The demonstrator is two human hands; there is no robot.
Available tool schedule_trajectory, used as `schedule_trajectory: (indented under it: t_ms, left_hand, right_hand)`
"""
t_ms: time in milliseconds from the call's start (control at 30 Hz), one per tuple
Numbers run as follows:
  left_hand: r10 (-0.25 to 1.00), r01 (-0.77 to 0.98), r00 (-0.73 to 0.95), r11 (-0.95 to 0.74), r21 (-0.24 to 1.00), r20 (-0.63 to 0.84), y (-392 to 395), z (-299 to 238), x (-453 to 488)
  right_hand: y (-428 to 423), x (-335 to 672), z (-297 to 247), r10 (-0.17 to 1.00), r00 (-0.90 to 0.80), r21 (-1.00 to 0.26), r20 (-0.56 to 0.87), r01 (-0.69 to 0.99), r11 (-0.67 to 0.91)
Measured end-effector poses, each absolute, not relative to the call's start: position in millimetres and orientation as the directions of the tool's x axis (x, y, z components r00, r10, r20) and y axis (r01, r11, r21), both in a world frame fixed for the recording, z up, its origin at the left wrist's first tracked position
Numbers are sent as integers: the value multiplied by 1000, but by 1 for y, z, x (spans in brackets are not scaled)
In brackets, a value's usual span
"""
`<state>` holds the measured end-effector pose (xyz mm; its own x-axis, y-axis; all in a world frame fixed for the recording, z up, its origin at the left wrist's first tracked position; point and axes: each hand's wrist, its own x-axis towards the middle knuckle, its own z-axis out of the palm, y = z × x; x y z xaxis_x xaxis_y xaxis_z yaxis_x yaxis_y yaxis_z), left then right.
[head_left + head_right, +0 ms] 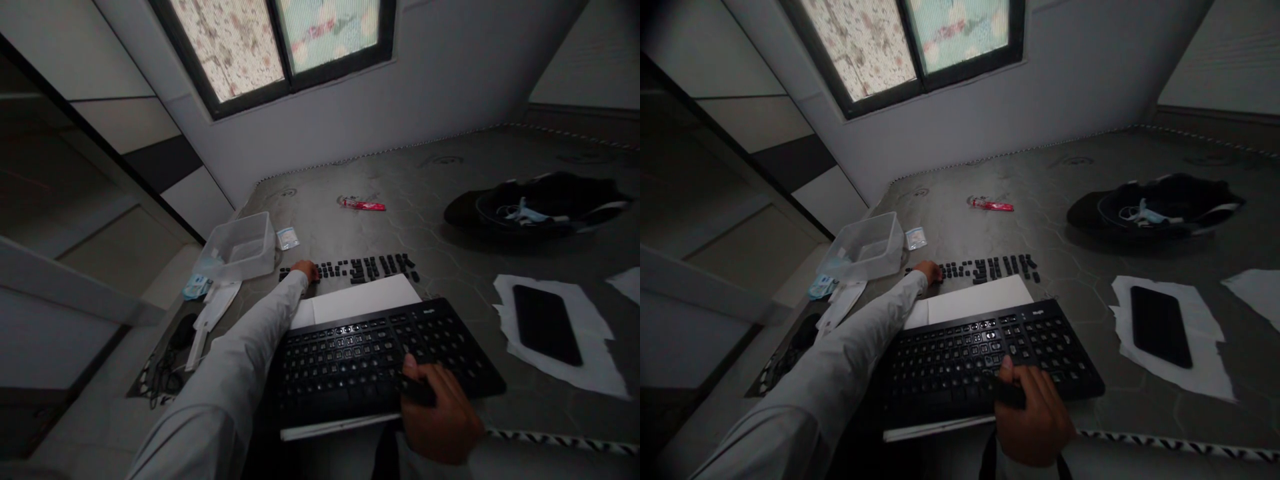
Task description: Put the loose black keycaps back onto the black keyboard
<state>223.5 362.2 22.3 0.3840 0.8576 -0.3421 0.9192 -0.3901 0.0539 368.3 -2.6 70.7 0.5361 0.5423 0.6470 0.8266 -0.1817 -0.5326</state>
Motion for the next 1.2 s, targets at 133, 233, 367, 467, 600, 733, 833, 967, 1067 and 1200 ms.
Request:
schedule_trajectory:
  t_ms: [133, 233, 367, 467, 600, 733, 833, 967, 1067, 1200]
  left_hand:
    - [849, 922, 370, -387, 33, -377, 365, 29, 220]
    - [840, 919, 368, -394, 18, -399, 366, 37, 217]
    - [825, 899, 414, -437, 30, -385, 362, 48, 213]
    - [805, 875, 462, -481, 45, -372, 358, 50, 212]
    - [786, 853, 490, -521, 23, -378, 358, 46, 212]
    - [781, 840, 496, -542, -18, -379, 359, 40, 214]
    - [780, 831, 498, -555, -49, -379, 358, 38, 217]
    - [768, 814, 510, -576, -72, -388, 358, 36, 220]
    - [759, 802, 520, -591, -80, -393, 358, 32, 220]
    - [760, 799, 524, -595, -87, -385, 359, 28, 219]
  right_hand:
    - [-2, 367, 71, 544, 540, -548, 642, 819, -167]
    - [-2, 366, 73, 539, 557, -561, 632, 809, -178]
    - [-3, 364, 76, 545, 559, -567, 625, 805, -174]
    - [-4, 364, 76, 541, 561, -563, 626, 806, -183]
    - [-3, 364, 72, 545, 563, -569, 621, 802, -180]
    - [-1, 365, 69, 544, 571, -578, 615, 796, -180]
    - [0, 365, 70, 539, 580, -591, 611, 787, -176]
    - [-1, 365, 71, 540, 587, -607, 603, 777, -166]
    - [-1, 365, 71, 542, 592, -618, 596, 770, -162]
    - [-1, 366, 70, 546, 591, -614, 594, 772, -167]
